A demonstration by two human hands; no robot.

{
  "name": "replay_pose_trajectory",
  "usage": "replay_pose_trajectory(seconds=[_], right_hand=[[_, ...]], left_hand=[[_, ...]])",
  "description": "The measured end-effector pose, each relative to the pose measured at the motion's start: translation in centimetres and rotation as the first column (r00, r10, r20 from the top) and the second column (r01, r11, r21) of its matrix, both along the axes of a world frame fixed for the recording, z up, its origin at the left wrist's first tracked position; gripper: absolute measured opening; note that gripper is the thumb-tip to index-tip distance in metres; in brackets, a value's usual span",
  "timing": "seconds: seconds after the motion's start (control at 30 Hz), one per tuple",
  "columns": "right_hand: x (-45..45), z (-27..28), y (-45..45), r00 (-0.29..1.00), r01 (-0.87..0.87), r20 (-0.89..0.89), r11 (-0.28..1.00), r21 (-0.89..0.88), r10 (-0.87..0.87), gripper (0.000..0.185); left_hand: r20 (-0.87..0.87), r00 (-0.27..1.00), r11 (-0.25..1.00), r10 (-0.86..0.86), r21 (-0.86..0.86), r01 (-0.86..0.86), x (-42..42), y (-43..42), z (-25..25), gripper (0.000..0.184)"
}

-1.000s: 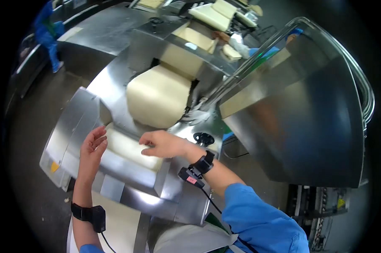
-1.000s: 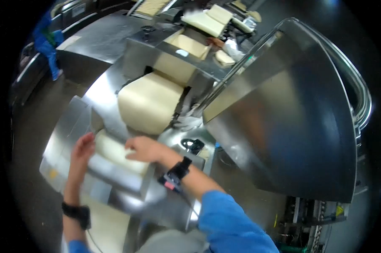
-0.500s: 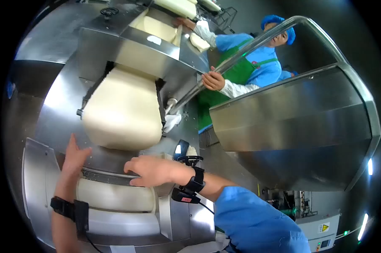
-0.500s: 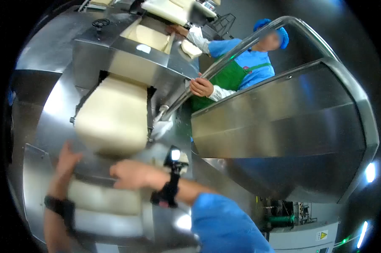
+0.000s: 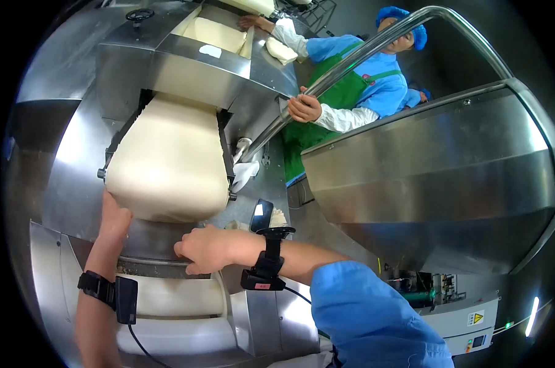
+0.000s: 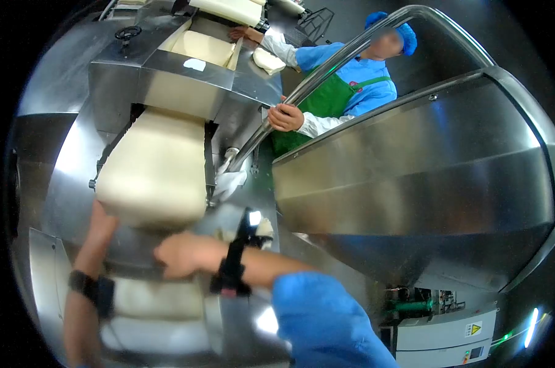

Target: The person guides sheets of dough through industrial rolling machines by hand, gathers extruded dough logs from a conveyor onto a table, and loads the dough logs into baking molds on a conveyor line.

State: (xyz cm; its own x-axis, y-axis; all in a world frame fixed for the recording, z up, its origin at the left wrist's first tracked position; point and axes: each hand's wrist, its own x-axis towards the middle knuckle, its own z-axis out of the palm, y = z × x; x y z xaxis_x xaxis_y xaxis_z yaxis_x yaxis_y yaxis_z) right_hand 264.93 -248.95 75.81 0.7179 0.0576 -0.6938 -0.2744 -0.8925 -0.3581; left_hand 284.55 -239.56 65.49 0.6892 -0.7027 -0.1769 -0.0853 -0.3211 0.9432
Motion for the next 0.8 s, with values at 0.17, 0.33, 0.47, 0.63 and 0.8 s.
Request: replay_pose_trajectory(seconds=[0.17,0.33,0.47,0.63,0.8], right_hand=[[0.0,-0.7,-0.3,1.000,-0.006,-0.001,1.000,-0.017,0.006,0.043],[0.4,-0.5,-0.8,0.999,-0.044,0.006,0.998,-0.032,0.044,0.043],[0.7,-0.2,-0.5,0.997,-0.069,0.018,0.997,-0.035,0.070,0.042],[0.9,0.1,-0.4,0.995,-0.098,0.030,0.995,-0.028,0.099,0.040],[1.6,0.5,-0.2,0.991,-0.113,0.069,0.993,-0.021,0.114,0.040]], left_hand=[[-0.205,0.969,0.971,0.134,0.222,-0.088,0.1,0.4,-1.3,0.054],[-0.080,0.985,0.965,0.150,0.227,-0.129,1.1,0.6,-4.3,0.059],[-0.038,0.999,0.955,0.006,0.296,0.006,2.3,0.5,-7.4,0.065],[0.076,0.997,0.958,-0.013,0.285,-0.010,2.4,0.3,-8.2,0.054],[0.329,0.929,0.904,-0.171,0.428,0.015,2.2,0.5,-7.8,0.047]])
